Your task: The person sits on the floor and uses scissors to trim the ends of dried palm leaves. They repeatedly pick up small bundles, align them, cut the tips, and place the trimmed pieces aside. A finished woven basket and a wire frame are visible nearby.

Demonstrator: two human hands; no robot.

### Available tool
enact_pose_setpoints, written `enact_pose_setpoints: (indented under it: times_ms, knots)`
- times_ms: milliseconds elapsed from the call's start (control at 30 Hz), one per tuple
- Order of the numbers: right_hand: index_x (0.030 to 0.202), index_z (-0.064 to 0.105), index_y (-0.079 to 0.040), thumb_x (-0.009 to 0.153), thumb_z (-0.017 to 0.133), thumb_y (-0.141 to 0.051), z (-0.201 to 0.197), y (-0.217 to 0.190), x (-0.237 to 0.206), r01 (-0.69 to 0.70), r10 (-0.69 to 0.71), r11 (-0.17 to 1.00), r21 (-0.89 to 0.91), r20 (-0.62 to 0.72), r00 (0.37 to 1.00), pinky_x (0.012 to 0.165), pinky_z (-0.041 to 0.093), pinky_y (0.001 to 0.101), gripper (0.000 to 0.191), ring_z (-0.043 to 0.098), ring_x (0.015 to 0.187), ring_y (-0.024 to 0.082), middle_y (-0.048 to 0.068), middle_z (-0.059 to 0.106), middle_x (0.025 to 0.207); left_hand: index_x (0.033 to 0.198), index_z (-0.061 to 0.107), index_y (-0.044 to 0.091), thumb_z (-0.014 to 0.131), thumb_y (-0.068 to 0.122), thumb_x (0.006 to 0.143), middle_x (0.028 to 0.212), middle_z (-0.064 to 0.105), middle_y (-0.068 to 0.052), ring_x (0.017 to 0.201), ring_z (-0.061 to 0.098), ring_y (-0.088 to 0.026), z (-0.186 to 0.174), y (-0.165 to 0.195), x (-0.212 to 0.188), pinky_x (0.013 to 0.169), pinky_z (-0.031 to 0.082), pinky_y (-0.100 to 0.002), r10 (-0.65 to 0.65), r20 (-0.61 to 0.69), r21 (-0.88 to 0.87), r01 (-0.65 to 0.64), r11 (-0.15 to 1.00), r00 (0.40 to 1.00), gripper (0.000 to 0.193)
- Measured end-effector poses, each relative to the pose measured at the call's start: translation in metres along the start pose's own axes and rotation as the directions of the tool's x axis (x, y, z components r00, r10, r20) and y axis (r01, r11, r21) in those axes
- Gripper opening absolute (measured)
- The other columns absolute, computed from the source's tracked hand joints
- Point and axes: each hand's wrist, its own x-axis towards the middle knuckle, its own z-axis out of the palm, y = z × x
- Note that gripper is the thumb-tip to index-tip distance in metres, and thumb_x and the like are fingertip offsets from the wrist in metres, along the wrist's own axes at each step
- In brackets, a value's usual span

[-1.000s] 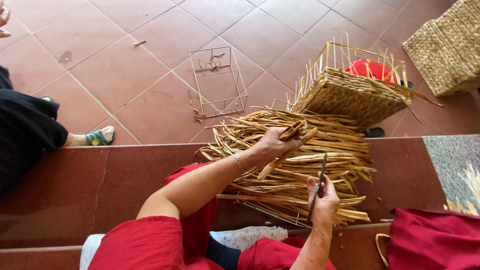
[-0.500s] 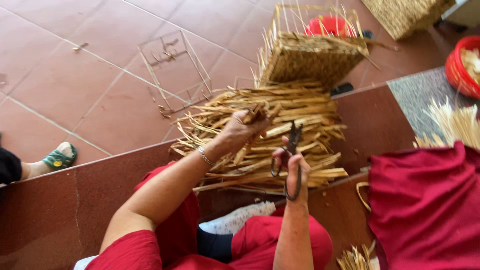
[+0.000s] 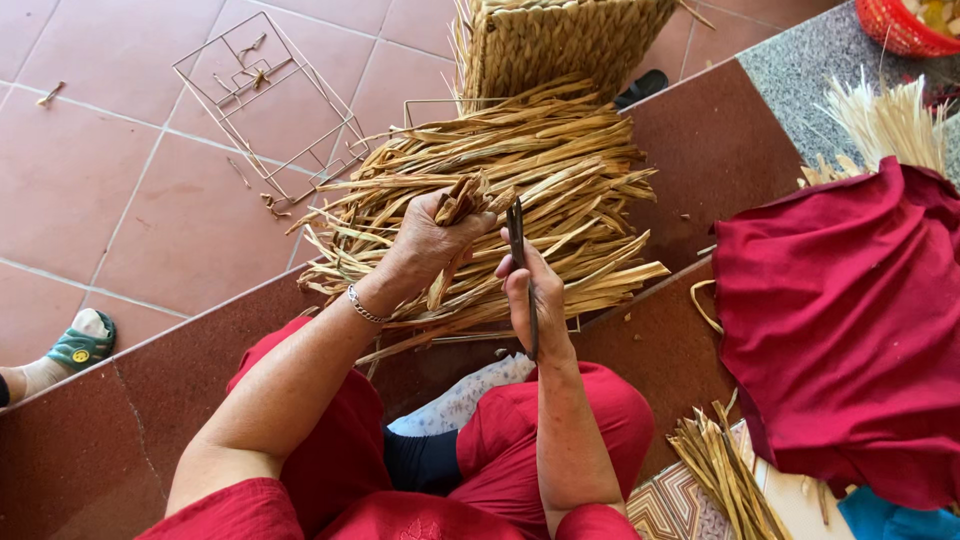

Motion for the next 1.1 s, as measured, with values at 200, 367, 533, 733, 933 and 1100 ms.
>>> enact_pose_setpoints:
  times_ms: [200, 367, 533, 733, 933, 1100]
  knots:
    - [0.140, 0.059, 0.003, 0.107, 0.050, -0.052, -0.003, -0.005, -0.006, 0.004, -0.015, 0.983, -0.185, -0.062, 0.998, 0.063, 0.044, 0.0242, 0.064, 0.051, 0.070, 0.007, 0.003, 0.056, 0.081, 0.088, 0.067, 0.007, 0.071, 0.014, 0.096, 0.062, 0.056, 0.005, 0.048, 0.049, -0.003, 0.008, 0.005, -0.008, 0.040, 0.038, -0.024, -0.002, 0.091, 0.029, 0.000, 1.000, 0.996, 0.011]
    - [0.140, 0.056, 0.002, 0.116, 0.049, -0.048, 0.002, -0.014, -0.006, 0.192, -0.230, 0.897, -0.399, -0.048, 0.972, 0.078, 0.055, 0.0347, 0.056, 0.066, 0.084, 0.022, 0.015, 0.067, 0.103, 0.087, 0.070, 0.002, 0.070, 0.015, 0.100, 0.059, 0.059, 0.000, 0.043, 0.048, -0.006, 0.008, -0.002, -0.006, 0.044, 0.039, -0.025, -0.012, 0.102, -0.082, 0.020, 0.996, 0.995, 0.018]
    - [0.141, 0.054, 0.003, 0.108, 0.044, -0.054, 0.009, -0.020, -0.005, 0.103, -0.136, 0.875, -0.474, -0.037, 0.990, 0.073, 0.055, 0.0382, 0.067, 0.066, 0.080, 0.029, 0.015, 0.063, 0.096, 0.091, 0.074, 0.002, 0.073, 0.008, 0.094, 0.079, 0.067, 0.004, 0.070, 0.059, -0.003, 0.006, -0.014, 0.000, 0.062, 0.050, -0.023, 0.027, 0.013, -0.132, -0.025, 0.991, 1.000, 0.007]
    - [0.139, 0.055, 0.003, 0.114, 0.039, -0.053, 0.012, -0.014, -0.010, 0.157, -0.201, 0.853, -0.498, -0.035, 0.979, 0.085, 0.057, 0.0414, 0.063, 0.071, 0.100, 0.036, 0.021, 0.069, 0.112, 0.091, 0.073, 0.002, 0.072, 0.007, 0.095, 0.079, 0.066, 0.004, 0.071, 0.057, -0.004, 0.009, -0.018, -0.004, 0.064, 0.050, -0.023, 0.032, 0.007, -0.161, -0.030, 0.986, 0.999, 0.006]
    - [0.133, 0.061, 0.000, 0.111, 0.035, -0.054, 0.015, -0.006, -0.012, 0.068, -0.112, 0.851, -0.521, -0.053, 0.992, 0.077, 0.059, 0.0418, 0.064, 0.075, 0.092, 0.035, 0.020, 0.073, 0.098, 0.092, 0.073, 0.004, 0.072, 0.008, 0.095, 0.078, 0.065, 0.005, 0.070, 0.057, -0.004, 0.007, -0.018, -0.002, 0.062, 0.050, -0.023, 0.028, 0.010, -0.127, -0.026, 0.992, 1.000, 0.005]
    - [0.134, 0.059, 0.002, 0.114, 0.032, -0.054, 0.016, -0.007, -0.009, 0.137, -0.193, 0.837, -0.529, -0.052, 0.980, 0.071, 0.058, 0.0411, 0.065, 0.074, 0.081, 0.034, 0.018, 0.070, 0.088, 0.088, 0.072, 0.003, 0.074, 0.006, 0.093, 0.076, 0.065, 0.003, 0.067, 0.058, -0.006, 0.005, -0.022, 0.001, 0.059, 0.049, -0.024, -0.008, 0.015, -0.208, 0.011, 0.978, 1.000, 0.007]
